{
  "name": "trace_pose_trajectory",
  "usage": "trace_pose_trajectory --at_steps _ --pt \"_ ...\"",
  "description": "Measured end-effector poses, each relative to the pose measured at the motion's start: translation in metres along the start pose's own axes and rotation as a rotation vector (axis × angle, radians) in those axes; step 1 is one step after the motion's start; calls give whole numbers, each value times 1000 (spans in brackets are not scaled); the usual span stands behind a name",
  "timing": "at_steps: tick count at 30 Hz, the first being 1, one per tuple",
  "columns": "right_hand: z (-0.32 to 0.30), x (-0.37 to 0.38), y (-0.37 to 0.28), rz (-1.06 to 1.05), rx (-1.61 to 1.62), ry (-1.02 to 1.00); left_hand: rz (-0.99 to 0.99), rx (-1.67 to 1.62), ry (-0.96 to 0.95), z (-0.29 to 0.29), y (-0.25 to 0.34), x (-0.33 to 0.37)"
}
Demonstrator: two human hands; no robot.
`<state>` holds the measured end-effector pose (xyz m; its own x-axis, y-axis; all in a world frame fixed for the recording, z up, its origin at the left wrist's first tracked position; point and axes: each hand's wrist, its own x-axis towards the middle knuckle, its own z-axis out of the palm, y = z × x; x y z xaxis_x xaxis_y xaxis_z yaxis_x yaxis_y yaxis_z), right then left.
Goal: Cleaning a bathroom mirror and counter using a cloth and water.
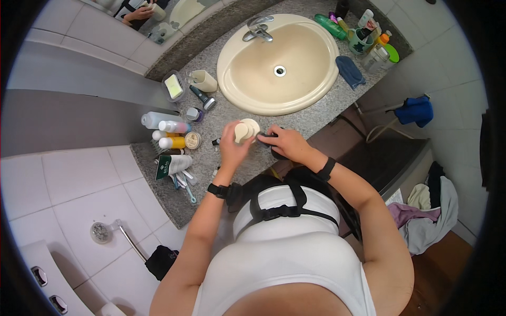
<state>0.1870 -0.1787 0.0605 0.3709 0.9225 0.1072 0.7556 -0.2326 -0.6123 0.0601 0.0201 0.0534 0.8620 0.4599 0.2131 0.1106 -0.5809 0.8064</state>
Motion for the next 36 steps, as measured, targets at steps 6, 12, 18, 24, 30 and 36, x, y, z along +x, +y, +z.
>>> trace_pose_trajectory --at_steps 6,12,18,24,30,36 --pt "-14 -4 11 115 140 272 118 14 -127 -8 12 8" --pt "-21 8 0 73 82 166 10 23 24 5 16 1" --pt "-2 23 1 -30 66 126 -37 -18 -4 -1 8 2" --pt "0 59 9 -64 7 47 30 -15 -77 -10 12 2" --pt "-1 67 14 -107 6 -17 -13 -25 -90 -5 11 0" --pt "-10 28 2 26 123 -33 17 -7 -71 -3 6 -5"
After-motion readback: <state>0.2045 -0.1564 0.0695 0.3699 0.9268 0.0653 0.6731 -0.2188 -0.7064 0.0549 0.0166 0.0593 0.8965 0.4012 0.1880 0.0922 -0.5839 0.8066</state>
